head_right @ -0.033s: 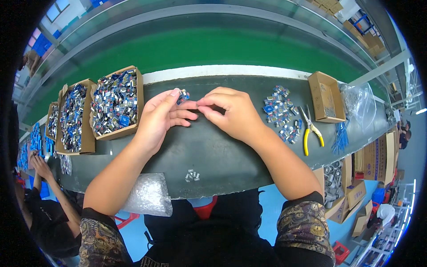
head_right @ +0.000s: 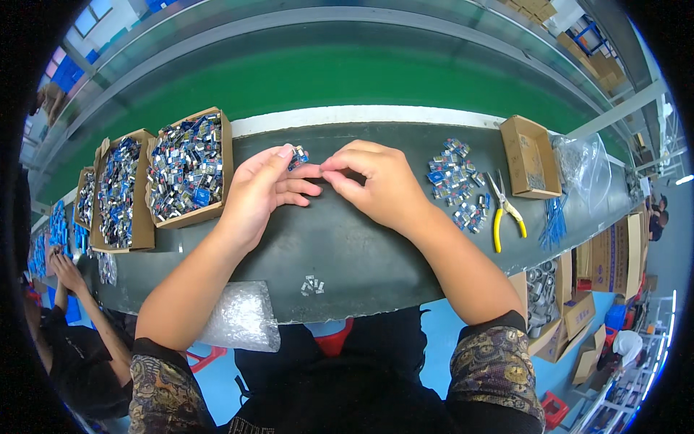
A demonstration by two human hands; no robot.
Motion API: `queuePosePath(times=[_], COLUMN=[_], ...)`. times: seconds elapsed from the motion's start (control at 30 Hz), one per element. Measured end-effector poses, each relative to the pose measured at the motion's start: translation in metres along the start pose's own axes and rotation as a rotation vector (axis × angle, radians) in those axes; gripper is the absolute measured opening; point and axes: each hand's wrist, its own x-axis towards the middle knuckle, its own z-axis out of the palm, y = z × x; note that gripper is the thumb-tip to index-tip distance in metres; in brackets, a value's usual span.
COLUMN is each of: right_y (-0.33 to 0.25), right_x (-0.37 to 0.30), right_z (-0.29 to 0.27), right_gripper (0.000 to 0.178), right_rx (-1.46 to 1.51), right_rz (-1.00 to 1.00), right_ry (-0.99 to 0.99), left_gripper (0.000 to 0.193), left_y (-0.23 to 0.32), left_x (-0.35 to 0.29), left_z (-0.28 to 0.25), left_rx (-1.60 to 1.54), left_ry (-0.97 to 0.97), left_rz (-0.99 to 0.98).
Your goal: Manually assemble and sort small electronic components into boxes at a production line workstation.
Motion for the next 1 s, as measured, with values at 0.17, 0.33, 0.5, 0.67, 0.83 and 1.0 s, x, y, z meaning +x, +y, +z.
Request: queuePosePath(times=[0.17,0.33,0.5,0.67,0.83,1.0], right_y=[0.0,-0.002,-0.003,-0.003,-0.004,-0.002], right_x=[-0.003,-0.008,-0.009,-0.008,-0.008,-0.008], right_z=[0.004,0.007,0.008,0.008,0.007,0.008], right_gripper=[0.012,0.016,0.017,0.016,0.016,0.015], right_rx=[0.764,1.016,1.041,1.035,1.042,0.991], right_rz=[0.542,0.595,0.628,0.617,0.605,0.579], right_ry=[0.069,0.051,0.084,0.061,0.044,0.052], left_gripper=[0.032,0.027,0.026,0.025,0.025,0.024], left_y=[-0.009,-0.011,-0.01,-0.01,-0.009,-0.009], left_x=[-0.001,-0.004,-0.005,-0.007,-0.009,-0.009], left_z=[0.0,0.005,0.006,0.006,0.006,0.007], left_rx=[0.129,0.133,0.157,0.205,0.214,0.198], left_ry=[-0.051,-0.072,-0.062,-0.111,-0.097,-0.085], left_rz=[0.187,0.267,0.262,0.29,0.314,0.301])
